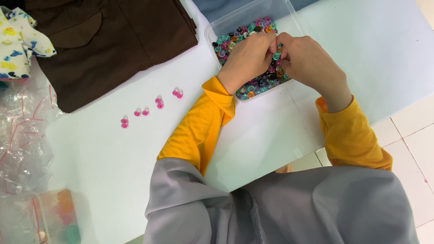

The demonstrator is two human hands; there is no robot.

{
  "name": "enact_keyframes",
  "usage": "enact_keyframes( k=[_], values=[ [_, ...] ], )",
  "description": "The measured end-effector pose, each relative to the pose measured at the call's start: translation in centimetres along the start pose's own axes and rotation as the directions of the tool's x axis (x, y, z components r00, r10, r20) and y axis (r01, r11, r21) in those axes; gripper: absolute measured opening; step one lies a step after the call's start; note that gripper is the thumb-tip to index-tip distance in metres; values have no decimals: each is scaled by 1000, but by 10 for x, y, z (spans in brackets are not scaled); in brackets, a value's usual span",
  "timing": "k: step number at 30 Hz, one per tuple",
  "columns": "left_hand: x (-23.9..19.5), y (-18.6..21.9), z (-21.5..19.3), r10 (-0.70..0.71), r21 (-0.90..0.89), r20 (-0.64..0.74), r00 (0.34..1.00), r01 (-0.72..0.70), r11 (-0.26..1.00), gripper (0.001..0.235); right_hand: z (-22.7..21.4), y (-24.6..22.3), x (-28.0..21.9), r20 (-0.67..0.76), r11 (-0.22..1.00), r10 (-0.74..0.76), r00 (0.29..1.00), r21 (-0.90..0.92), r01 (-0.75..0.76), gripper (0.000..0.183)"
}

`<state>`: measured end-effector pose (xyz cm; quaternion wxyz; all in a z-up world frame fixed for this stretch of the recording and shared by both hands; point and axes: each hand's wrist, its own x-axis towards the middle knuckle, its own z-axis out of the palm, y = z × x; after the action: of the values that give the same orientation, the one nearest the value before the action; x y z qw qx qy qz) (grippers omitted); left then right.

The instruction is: The person sorts colorful buttons from a plastic container onto a white table, arranging them into small groups. They then pick up the sorted buttons and place them into small plastic bags, sealing them before moving on to sort another batch of buttons.

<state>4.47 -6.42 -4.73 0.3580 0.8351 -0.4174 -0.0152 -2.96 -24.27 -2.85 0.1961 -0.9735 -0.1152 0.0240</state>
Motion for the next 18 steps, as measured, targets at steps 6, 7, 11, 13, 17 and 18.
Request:
enact_keyframes(
  k=[6, 7, 11, 13, 17, 18],
  values=[
    [-2, 6, -8, -48, -11, -26, 999, 48, 999, 12, -6, -8, 0, 21, 994, 82, 996, 69, -83, 17],
    [-2, 7, -10, -50, -11, -25, 998, 49, 999, 12, -7, -12, 0, 23, 994, 82, 996, 70, -83, 17],
    [-2, 13, -16, -200, -31, -21, 980, 199, 979, 16, -6, -16, 0, 49, 988, 137, 989, 59, -140, 12],
    [-3, 12, -17, -214, -39, -34, 976, 213, 976, 16, -4, -15, 1, 35, 991, 123, 992, 53, -125, 16],
    [-3, 9, -14, -124, -82, -144, 982, 113, 990, 10, -4, -13, -1, -28, 996, 77, 997, 48, -76, 16],
    [-3, 9, -15, -68, -105, -200, 978, 47, 993, 7, -4, -12, -1, -105, 997, -8, 994, 75, 16, 11]
  ],
)
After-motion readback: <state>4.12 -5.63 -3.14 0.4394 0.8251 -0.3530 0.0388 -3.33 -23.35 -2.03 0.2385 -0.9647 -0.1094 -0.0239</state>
